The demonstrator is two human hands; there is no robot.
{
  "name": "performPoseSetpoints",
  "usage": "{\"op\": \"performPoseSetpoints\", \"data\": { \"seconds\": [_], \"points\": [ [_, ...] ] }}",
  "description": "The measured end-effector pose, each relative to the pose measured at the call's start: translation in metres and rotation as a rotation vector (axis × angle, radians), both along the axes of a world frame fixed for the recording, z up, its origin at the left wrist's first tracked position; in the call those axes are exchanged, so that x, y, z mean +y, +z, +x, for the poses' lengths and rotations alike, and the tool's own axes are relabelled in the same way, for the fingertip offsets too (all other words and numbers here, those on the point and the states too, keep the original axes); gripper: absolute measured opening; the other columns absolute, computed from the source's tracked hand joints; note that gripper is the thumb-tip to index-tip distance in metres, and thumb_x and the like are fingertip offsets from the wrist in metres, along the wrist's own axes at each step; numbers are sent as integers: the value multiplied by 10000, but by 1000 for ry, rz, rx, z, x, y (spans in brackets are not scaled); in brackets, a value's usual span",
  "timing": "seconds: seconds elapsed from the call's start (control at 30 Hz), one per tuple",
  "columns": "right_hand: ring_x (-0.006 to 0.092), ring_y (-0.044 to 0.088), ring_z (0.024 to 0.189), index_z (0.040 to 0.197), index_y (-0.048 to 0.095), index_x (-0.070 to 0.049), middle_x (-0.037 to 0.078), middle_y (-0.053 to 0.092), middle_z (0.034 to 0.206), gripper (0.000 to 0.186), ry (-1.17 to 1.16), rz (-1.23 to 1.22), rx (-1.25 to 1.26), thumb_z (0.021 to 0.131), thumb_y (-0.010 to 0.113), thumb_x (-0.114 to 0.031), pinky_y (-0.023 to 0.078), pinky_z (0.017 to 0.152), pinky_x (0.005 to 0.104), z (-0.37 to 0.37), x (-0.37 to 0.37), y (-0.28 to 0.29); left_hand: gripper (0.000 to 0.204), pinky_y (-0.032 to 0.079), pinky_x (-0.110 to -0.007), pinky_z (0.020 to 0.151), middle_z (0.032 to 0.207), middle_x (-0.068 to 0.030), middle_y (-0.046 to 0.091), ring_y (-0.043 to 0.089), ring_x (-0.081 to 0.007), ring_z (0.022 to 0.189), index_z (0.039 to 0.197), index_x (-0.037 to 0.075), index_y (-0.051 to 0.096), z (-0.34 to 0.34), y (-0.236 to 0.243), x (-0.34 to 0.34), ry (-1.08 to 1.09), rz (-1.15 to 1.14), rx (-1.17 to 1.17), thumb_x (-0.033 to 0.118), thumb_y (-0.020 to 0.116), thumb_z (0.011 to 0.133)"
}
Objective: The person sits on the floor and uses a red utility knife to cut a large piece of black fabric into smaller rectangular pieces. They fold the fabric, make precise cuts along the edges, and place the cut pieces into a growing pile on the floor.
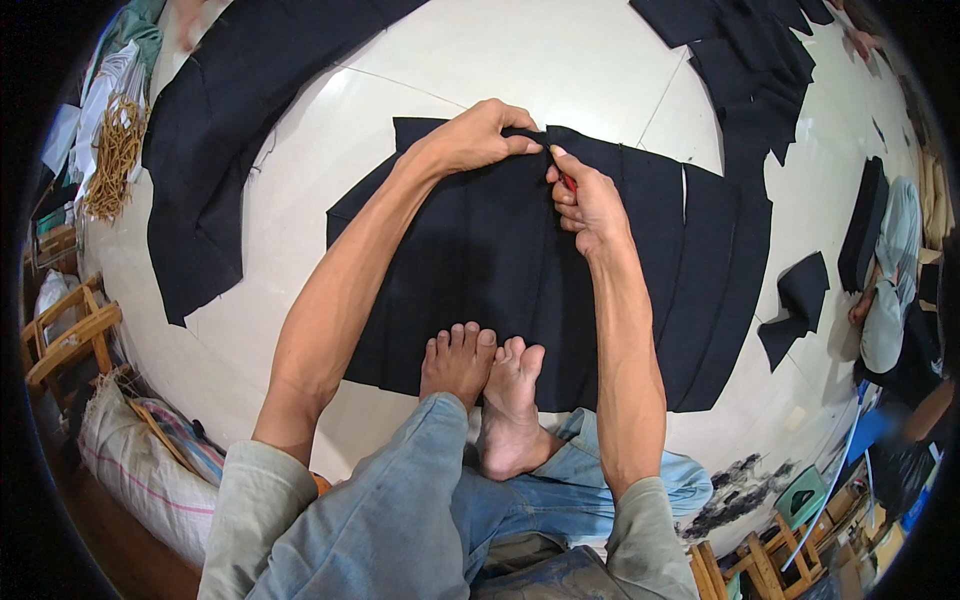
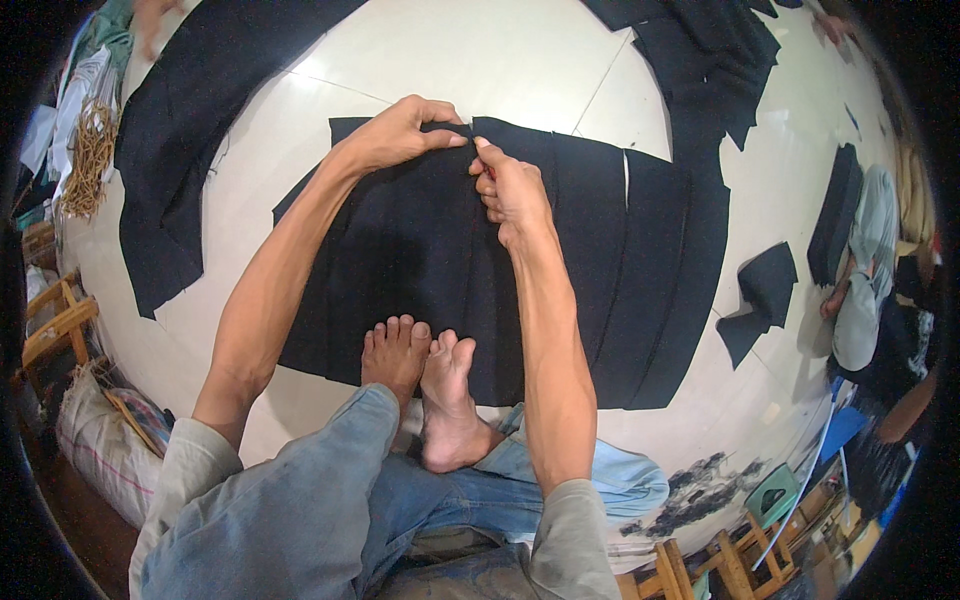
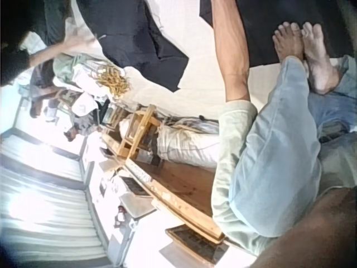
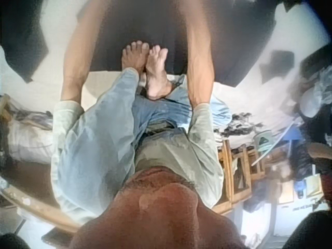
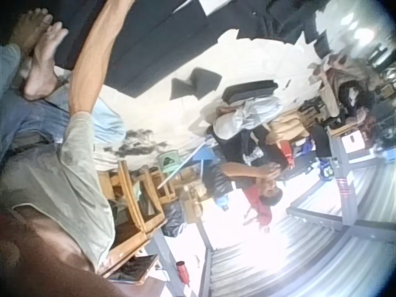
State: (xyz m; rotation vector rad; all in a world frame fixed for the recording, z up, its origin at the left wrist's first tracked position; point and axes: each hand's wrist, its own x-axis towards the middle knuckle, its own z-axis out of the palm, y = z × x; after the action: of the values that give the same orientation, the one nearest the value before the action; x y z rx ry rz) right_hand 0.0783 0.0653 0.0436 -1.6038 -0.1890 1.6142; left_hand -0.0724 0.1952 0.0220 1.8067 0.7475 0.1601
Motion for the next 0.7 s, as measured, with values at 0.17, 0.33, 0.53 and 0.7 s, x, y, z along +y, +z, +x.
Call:
{"op": "performPoseSetpoints", "data": {
  "seconds": [0.17, 0.33, 0.53, 0.7],
  "points": [
    [22, 273, 428, 829, 647, -78, -95, 382, 531, 363, -100, 122, -84, 1000, 598, -395, 184, 406, 224, -1, -2, 4, 248, 481, -322, 729, 790, -80, 699, 594, -146, 744, 1019, -2, 747, -2, 2, -1, -12, 48, 9, 211, 744, 893],
    [9, 340, 492, 1032, 707, 2, -77, 449, 600, 369, -104, 327, -292, 977, 656, -359, 265, 451, 203, 8, 3, 8, 252, 477, -309, 744, 820, -46, 704, 600, -132, 769, 1007, 28, 758, -5, 9, 8, 13, -145, 43, 258, 741, 907],
    [96, 549, 679, 1055, 748, 31, 33, 642, 731, 311, 222, 403, -565, 938, 689, -251, 453, 657, 268, 23, 21, 2, 248, 493, -313, 832, 875, -47, 728, 649, -151, 840, 1011, 59, 765, -4, 8, 7, 51, -247, 7, 288, 723, 927],
    [105, 539, 657, 1022, 755, 27, 27, 627, 699, 292, 325, 387, -596, 934, 685, -242, 448, 642, 274, 30, 21, 1, 237, 497, -315, 847, 884, -49, 731, 655, -152, 849, 1017, 68, 766, -5, 8, 7, 50, -272, -13, 284, 716, 932]
  ]
}}
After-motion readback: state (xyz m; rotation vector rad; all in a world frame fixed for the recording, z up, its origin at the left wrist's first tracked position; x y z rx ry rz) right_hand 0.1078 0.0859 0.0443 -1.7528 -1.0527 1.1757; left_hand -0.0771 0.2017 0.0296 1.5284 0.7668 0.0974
